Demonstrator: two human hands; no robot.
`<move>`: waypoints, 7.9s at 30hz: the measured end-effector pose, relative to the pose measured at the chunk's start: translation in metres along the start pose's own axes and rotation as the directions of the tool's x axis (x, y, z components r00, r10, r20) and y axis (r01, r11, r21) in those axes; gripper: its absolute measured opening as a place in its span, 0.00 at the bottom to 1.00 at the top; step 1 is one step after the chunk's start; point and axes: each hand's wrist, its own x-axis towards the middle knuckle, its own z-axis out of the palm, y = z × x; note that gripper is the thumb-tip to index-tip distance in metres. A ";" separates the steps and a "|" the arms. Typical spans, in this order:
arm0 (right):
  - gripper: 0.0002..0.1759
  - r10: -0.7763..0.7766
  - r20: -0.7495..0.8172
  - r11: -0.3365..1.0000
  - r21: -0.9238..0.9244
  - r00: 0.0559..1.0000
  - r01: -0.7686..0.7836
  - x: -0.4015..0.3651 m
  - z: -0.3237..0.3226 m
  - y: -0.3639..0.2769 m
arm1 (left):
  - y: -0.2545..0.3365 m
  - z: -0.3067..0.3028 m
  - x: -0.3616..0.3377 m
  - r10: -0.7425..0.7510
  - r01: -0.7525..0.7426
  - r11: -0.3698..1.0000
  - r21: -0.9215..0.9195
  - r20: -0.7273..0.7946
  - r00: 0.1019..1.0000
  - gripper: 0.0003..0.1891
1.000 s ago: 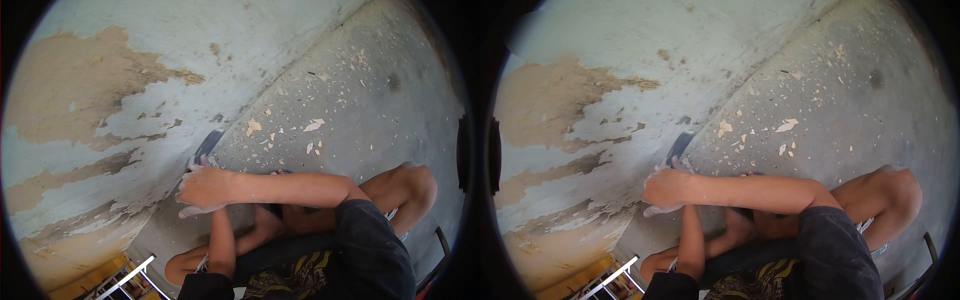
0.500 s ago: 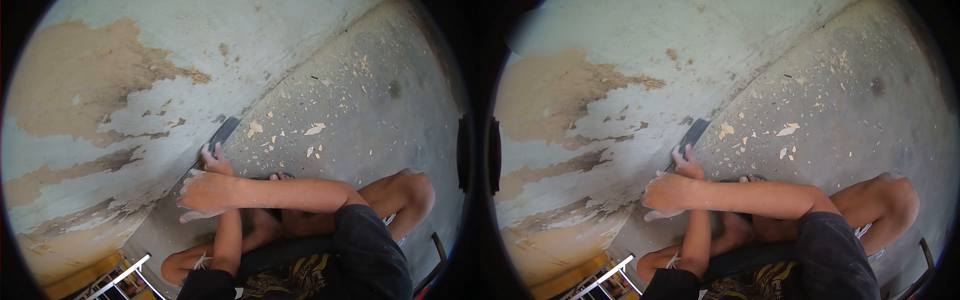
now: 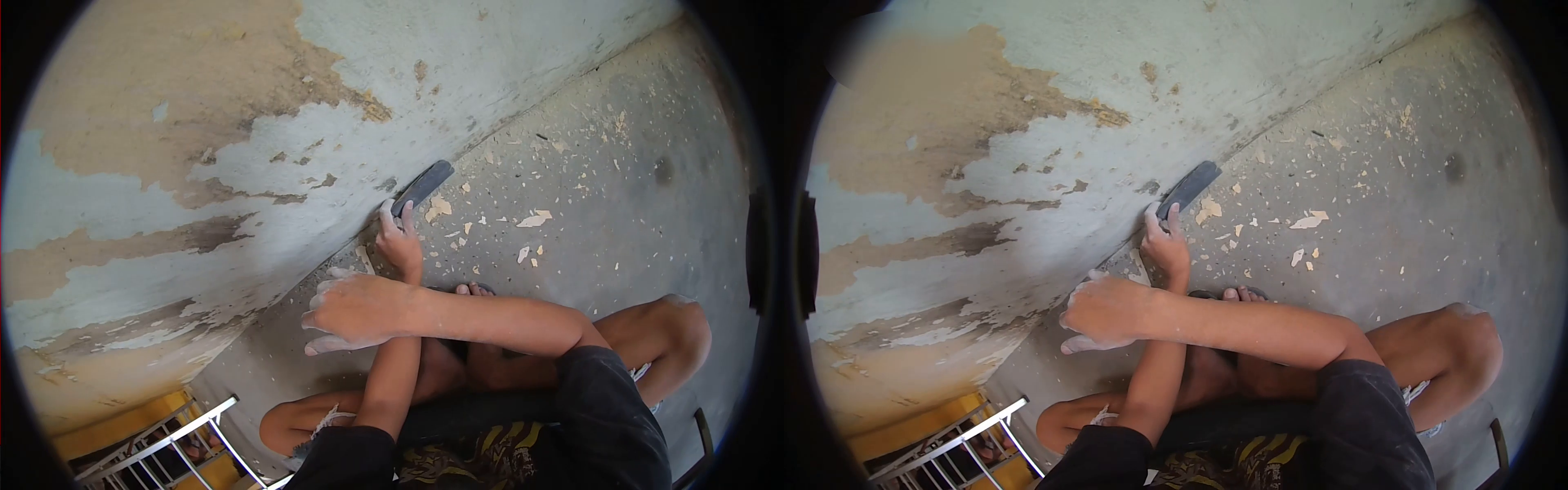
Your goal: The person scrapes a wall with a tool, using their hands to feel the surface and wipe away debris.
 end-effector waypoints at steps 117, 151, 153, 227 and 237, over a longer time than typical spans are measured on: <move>0.71 -0.057 -0.801 0.741 -0.434 0.596 -0.513 -0.015 -0.118 0.018 | -0.176 -0.144 -0.015 -0.225 0.243 0.960 0.141 -0.133 0.965 0.22; 0.71 -0.035 -0.801 0.738 -0.424 0.597 -0.525 -0.015 -0.120 0.020 | -0.177 -0.189 0.004 -0.327 0.332 0.943 0.004 -0.170 0.930 0.20; 0.71 -0.036 -0.804 0.742 -0.419 0.594 -0.523 -0.014 -0.118 0.020 | -0.164 -0.180 0.003 -0.320 0.326 0.945 0.015 -0.160 0.934 0.20; 0.75 0.041 -0.795 0.724 -0.394 0.605 -0.567 -0.006 -0.113 0.025 | -0.076 -0.085 -0.009 -0.026 0.037 0.998 0.051 -0.203 0.979 0.18; 0.77 0.083 -0.767 0.688 -0.417 0.636 -0.594 -0.010 -0.114 0.017 | -0.132 -0.138 -0.046 -0.558 0.536 0.828 -0.163 -0.333 0.760 0.19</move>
